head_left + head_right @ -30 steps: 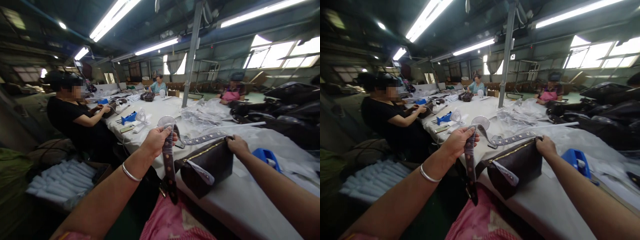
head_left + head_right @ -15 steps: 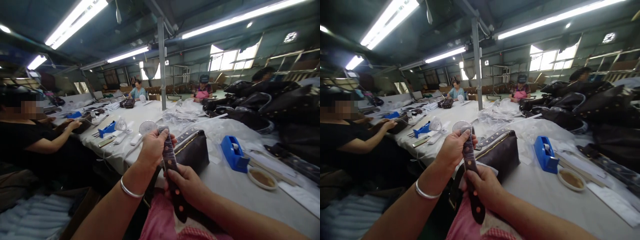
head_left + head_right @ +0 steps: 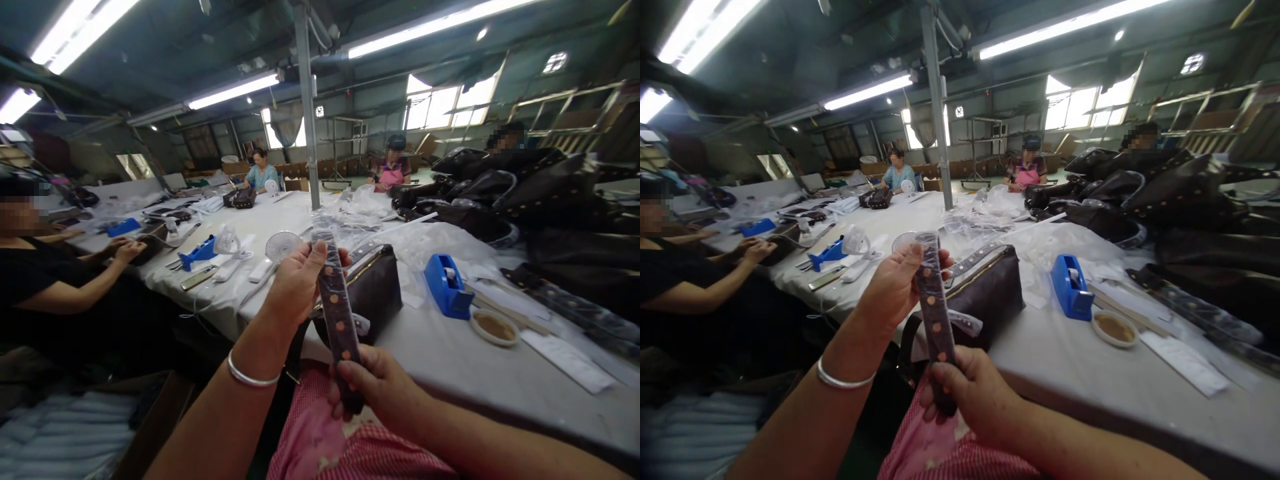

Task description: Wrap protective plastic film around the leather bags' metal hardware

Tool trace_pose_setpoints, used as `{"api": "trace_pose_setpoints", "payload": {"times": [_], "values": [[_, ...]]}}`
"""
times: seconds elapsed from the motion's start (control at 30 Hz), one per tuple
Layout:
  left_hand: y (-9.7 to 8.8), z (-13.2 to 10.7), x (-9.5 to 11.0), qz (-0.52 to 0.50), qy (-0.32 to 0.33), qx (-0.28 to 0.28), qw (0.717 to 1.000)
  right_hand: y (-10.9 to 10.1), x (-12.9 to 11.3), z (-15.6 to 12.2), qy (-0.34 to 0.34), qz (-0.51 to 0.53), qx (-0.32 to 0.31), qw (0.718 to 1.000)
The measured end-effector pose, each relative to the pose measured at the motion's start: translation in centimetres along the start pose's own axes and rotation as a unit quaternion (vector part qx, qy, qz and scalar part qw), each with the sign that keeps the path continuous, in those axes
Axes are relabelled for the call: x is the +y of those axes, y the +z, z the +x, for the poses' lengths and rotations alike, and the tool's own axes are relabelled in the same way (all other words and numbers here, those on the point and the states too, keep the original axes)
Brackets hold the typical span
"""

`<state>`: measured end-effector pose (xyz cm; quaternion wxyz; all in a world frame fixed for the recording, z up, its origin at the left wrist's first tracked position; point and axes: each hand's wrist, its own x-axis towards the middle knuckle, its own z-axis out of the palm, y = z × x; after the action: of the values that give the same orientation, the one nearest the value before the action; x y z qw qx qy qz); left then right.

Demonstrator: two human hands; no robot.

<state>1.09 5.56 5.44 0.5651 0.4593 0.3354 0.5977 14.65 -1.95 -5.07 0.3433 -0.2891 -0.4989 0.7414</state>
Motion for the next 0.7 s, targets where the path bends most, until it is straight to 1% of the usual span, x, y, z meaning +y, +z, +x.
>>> {"api": "trace_pose_setpoints", "payload": {"times": [0.07,0.1,0.13,0.17,0.2,0.23,0.27,0.3,0.33,0.37,0.43,0.47,0.5,0.57,0.63,0.7], "values": [[-0.5,-1.9,-0.7,0.046,-0.04,-0.073,0.996,-0.7,-0.3,0.2,-0.045,-0.052,-0.006,0.998],[-0.9,-2.9,-1.0,0.08,-0.066,-0.093,0.99,-1.0,-0.5,0.2,-0.072,-0.09,-0.01,0.993],[-1.5,-3.7,-1.2,0.114,-0.094,-0.099,0.984,-1.4,-0.6,0.2,-0.1,-0.135,-0.014,0.986],[-2.3,-4.4,-1.4,0.133,-0.111,-0.089,0.981,-1.8,-0.8,0.1,-0.13,-0.189,-0.018,0.973],[-3.2,-4.8,-1.3,0.143,-0.114,-0.067,0.981,-2.1,-0.8,-0.1,-0.157,-0.248,-0.021,0.956],[-4.4,-5.0,-1.2,0.149,-0.104,-0.038,0.982,-2.5,-0.8,-0.2,-0.175,-0.305,-0.021,0.936],[-5.8,-5.0,-1.1,0.159,-0.081,-0.012,0.984,-2.9,-0.5,-0.4,-0.179,-0.353,-0.016,0.918],[-7.3,-4.8,-1.1,0.173,-0.056,0.009,0.983,-3.4,0.0,-0.5,-0.167,-0.388,-0.003,0.906],[-8.8,-4.5,-1.2,0.191,-0.044,0.023,0.98,-3.9,0.8,-0.5,-0.143,-0.409,0.02,0.901],[-10.2,-4.2,-1.6,0.205,-0.05,0.033,0.977,-4.6,1.8,-0.5,-0.112,-0.416,0.052,0.901],[-12.4,-3.8,-3.0,0.209,-0.099,0.063,0.971,-6.1,4.3,-0.3,-0.061,-0.406,0.138,0.901],[-13.1,-3.7,-4.0,0.189,-0.133,0.067,0.971,-7.0,5.7,-0.1,-0.05,-0.392,0.188,0.899],[-13.3,-3.8,-5.2,0.152,-0.165,0.057,0.973,-7.9,7.0,0.2,-0.047,-0.37,0.231,0.899],[-12.9,-4.2,-7.5,0.067,-0.182,0.044,0.98,-9.7,9.0,0.8,-0.034,-0.313,0.283,0.906],[-11.6,-4.9,-9.3,0.006,-0.169,0.011,0.985,-11.3,10.1,1.5,-0.022,-0.27,0.306,0.913],[-10.1,-5.7,-10.4,-0.015,-0.162,-0.041,0.986,-12.7,10.1,2.1,-0.036,-0.266,0.323,0.908]]}}
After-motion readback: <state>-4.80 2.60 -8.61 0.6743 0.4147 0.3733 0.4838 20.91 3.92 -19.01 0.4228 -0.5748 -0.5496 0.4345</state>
